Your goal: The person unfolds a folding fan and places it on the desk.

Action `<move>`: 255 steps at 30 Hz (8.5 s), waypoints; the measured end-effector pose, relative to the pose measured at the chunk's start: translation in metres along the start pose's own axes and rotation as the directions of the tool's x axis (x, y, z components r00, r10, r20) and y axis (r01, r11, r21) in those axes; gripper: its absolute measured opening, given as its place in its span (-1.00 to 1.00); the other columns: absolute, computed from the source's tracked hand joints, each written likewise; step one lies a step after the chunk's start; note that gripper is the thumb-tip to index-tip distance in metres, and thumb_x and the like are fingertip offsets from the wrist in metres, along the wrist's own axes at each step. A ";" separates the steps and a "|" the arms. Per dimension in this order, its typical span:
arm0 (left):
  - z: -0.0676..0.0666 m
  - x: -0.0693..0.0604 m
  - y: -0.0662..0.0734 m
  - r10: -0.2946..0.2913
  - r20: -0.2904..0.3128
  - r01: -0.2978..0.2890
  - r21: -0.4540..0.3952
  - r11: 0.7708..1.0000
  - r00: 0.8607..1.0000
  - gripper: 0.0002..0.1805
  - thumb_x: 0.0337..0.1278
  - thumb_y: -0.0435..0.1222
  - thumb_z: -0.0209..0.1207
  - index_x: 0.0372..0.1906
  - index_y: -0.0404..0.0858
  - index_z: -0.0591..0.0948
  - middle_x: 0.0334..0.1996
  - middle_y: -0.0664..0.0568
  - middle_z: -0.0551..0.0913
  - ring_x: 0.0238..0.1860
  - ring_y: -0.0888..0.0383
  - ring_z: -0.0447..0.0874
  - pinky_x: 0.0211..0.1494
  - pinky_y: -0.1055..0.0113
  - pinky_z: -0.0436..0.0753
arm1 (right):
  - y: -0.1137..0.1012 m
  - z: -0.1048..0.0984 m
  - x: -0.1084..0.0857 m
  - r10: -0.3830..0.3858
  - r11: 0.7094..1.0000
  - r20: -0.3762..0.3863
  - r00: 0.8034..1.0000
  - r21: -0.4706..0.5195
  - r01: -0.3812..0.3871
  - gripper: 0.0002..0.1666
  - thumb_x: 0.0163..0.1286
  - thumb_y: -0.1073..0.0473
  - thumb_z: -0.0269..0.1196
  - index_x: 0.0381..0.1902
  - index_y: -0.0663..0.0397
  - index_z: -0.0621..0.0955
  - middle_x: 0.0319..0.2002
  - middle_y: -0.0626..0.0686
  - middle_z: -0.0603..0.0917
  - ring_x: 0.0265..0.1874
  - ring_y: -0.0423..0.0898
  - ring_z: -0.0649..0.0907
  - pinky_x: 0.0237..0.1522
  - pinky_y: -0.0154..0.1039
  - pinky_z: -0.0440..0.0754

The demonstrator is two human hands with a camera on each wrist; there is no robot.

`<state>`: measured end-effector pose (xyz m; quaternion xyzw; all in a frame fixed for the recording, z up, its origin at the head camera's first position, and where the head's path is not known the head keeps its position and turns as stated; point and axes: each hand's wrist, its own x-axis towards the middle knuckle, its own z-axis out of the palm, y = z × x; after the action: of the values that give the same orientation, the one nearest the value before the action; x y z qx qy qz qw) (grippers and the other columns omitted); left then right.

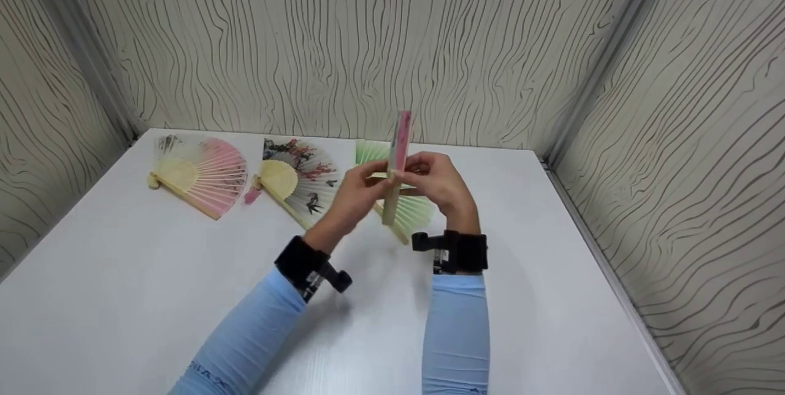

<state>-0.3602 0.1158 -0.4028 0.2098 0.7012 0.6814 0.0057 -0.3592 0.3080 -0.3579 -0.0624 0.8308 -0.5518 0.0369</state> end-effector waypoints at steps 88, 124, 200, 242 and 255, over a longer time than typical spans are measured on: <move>-0.113 -0.007 0.004 -0.087 -0.140 0.063 -0.170 0.983 0.986 -0.71 0.53 -0.43 0.26 0.22 -0.42 0.71 0.09 -0.33 0.83 0.05 0.01 0.89 0.20 0.15 0.88 | -0.024 0.097 0.034 -0.140 0.936 -0.051 0.989 0.318 0.149 -0.90 0.56 0.31 0.36 -0.03 0.20 0.70 -0.18 -0.06 0.76 -0.07 -0.16 0.82 0.09 -0.05 0.90; -0.120 -0.002 0.003 -0.137 -0.233 0.089 -0.207 0.974 0.963 -0.71 0.53 -0.46 0.23 0.22 -0.42 0.68 0.12 -0.32 0.79 0.11 -0.09 0.88 0.21 0.15 0.87 | -0.024 0.086 0.033 -0.076 0.933 -0.076 0.994 0.346 0.098 -0.51 0.68 0.31 0.17 0.47 0.32 0.47 0.24 0.24 0.71 0.09 -0.07 0.80 0.11 -0.14 0.89; -0.125 0.012 -0.016 -0.391 -0.561 -0.115 -0.665 0.738 0.730 -0.90 0.58 -0.43 0.19 0.01 -0.36 0.53 -0.06 -0.13 0.62 -0.11 0.13 0.73 0.25 0.22 0.84 | -0.010 0.072 0.034 0.234 0.725 -0.340 0.911 0.685 0.070 -0.55 0.61 0.31 0.28 0.38 0.09 0.51 0.06 0.03 0.72 -0.04 -0.13 0.82 0.16 -0.25 0.85; 0.100 0.092 -0.050 -0.358 -0.002 0.267 -0.661 0.701 0.934 -0.37 0.51 -0.49 0.17 0.59 -0.48 0.37 0.54 -0.36 0.51 0.53 -0.18 0.58 0.63 0.01 0.58 | 0.118 -0.103 -0.098 0.651 0.505 -0.357 0.670 0.862 -0.031 -0.77 0.51 0.34 0.38 -0.40 0.05 0.78 -0.44 0.00 0.85 -0.37 -0.18 0.87 -0.08 -0.39 0.86; 0.113 0.081 -0.072 -0.463 0.184 0.438 -0.722 0.535 0.867 -0.40 0.65 -0.30 0.09 0.60 -0.46 0.34 0.63 -0.31 0.38 0.65 -0.20 0.40 0.75 0.05 0.42 | 0.122 -0.090 -0.113 0.698 0.513 -0.416 0.583 0.858 -0.002 -0.67 0.52 0.38 0.35 -0.49 0.06 0.79 -0.48 0.01 0.84 -0.42 -0.17 0.86 -0.10 -0.37 0.87</move>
<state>-0.4217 0.2489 -0.4576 -0.0090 0.3905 0.8844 0.2553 -0.2665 0.4534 -0.4365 0.3744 0.4297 -0.8081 -0.1490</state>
